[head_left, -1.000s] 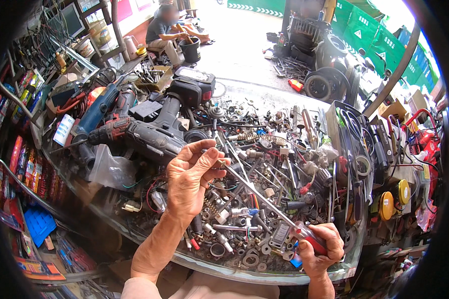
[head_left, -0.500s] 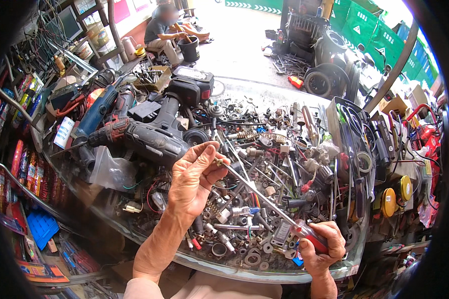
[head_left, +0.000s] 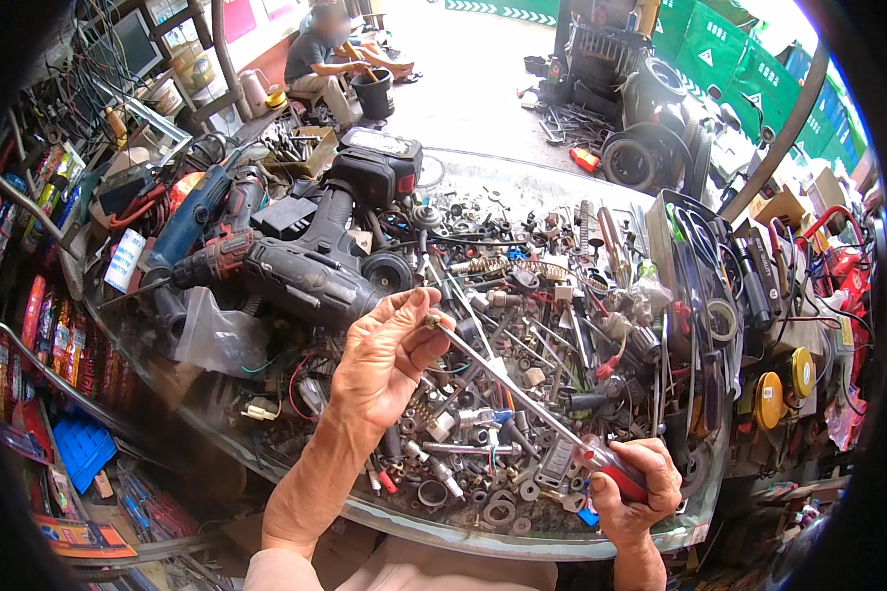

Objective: The person uses a screwdriver to manipulate a small mechanical component over a cluttered workbench. They repeatedly adjust the screwdriver's position and the component's orientation, appearing to tighten or loosen a screw. The workspace is filled with various tools and parts, and another person is visible in the background.

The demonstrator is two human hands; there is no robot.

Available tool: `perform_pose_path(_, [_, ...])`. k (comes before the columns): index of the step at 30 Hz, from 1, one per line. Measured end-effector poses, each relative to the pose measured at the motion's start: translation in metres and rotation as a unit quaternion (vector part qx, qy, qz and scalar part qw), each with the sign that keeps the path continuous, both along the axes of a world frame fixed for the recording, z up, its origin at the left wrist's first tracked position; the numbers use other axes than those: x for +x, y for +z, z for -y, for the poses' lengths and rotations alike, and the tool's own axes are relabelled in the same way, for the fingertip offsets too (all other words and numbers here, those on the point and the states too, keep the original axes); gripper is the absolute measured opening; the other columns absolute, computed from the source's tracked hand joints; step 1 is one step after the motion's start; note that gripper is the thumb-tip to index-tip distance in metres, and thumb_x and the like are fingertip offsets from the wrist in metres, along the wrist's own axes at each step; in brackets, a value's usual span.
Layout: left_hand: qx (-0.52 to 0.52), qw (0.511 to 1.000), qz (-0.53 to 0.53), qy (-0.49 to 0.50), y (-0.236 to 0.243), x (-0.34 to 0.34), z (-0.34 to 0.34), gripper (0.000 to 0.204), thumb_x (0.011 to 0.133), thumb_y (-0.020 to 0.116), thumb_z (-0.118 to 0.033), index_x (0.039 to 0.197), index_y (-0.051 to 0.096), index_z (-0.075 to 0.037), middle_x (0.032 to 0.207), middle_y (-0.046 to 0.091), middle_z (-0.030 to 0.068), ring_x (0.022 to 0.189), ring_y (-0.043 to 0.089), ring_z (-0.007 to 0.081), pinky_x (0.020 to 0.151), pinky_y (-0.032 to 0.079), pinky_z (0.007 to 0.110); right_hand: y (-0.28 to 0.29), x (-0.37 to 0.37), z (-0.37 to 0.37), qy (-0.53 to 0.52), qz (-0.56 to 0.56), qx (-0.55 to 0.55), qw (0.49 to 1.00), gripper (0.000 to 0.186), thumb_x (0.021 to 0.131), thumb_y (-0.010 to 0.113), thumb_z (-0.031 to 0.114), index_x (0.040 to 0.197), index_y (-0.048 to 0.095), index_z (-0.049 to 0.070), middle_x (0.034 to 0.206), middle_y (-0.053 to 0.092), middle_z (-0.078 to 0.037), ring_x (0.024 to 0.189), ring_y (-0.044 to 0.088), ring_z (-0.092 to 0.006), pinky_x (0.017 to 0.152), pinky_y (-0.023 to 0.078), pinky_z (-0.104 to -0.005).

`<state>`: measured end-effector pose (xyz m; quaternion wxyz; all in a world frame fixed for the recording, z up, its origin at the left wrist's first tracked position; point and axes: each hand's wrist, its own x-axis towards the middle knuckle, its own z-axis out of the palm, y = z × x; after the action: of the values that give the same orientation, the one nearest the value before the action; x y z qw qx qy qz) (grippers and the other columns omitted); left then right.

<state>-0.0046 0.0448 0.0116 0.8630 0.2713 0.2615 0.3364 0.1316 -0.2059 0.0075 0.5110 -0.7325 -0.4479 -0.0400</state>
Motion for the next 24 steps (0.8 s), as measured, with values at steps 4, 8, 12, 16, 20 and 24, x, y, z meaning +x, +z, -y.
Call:
perform_pose_path(4, [0.052,0.998,-0.016,0.021,0.003,0.002,0.002,0.017,0.088,0.059,-0.013,0.099,0.058,0.000,0.081,0.065,0.0081,0.074,0.067,0.0173,0.062,0.059,0.026,0.000,0.001,0.000,-0.001,0.009,-0.002,1.000,0.036,0.060,0.079,0.020,0.087,0.065,0.002,0.073,0.062,-0.011,0.062,0.061,-0.0210,0.056,0.049,-0.0288])
perform_pose_path(8, [0.143,0.985,-0.069,0.073,0.010,0.004,0.005,0.018,0.086,0.062,-0.013,0.099,0.058,-0.001,0.078,0.065,0.0077,0.069,0.067,0.0173,0.056,0.057,0.025,0.000,0.000,0.000,0.006,0.020,0.016,1.000,0.036,0.061,0.079,0.019,0.090,0.065,0.002,0.074,0.062,-0.011,0.063,0.061,-0.0209,0.056,0.049,-0.0291])
perform_pose_path(12, [0.181,0.971,-0.108,0.110,0.014,0.005,0.008,0.019,0.085,0.064,-0.015,0.099,0.058,-0.002,0.078,0.065,0.0074,0.063,0.067,0.0169,0.052,0.056,0.025,-0.003,0.000,0.001,0.021,0.028,0.027,0.999,0.036,0.062,0.080,0.017,0.092,0.065,0.003,0.075,0.061,-0.011,0.063,0.060,-0.0204,0.056,0.049,-0.0292])
perform_pose_path(16, [0.140,0.983,-0.081,0.088,0.011,0.003,0.006,0.020,0.085,0.065,-0.015,0.099,0.057,-0.002,0.078,0.064,0.0069,0.061,0.066,0.0163,0.049,0.055,0.024,-0.002,0.000,0.001,0.024,0.034,0.030,0.999,0.039,0.061,0.081,0.018,0.093,0.065,0.004,0.077,0.061,-0.011,0.064,0.060,-0.0206,0.056,0.049,-0.0291])
perform_pose_path(20, [0.150,0.981,-0.083,0.095,0.010,0.004,0.006,0.021,0.084,0.066,-0.016,0.098,0.057,-0.003,0.077,0.064,0.0063,0.060,0.066,0.0157,0.047,0.053,0.023,-0.001,-0.001,0.000,0.021,0.041,0.031,0.998,0.042,0.059,0.082,0.018,0.095,0.064,0.005,0.080,0.061,-0.011,0.069,0.060,-0.0212,0.059,0.049,-0.0297])
perform_pose_path(24, [0.182,0.972,-0.105,0.104,0.012,0.003,0.007,0.022,0.084,0.067,-0.017,0.098,0.058,-0.003,0.077,0.064,0.0060,0.059,0.066,0.0154,0.046,0.052,0.022,-0.004,-0.002,0.001,-0.006,0.035,0.042,0.998,0.046,0.057,0.084,0.015,0.097,0.063,0.005,0.083,0.061,-0.011,0.073,0.061,-0.0229,0.064,0.051,-0.0307])
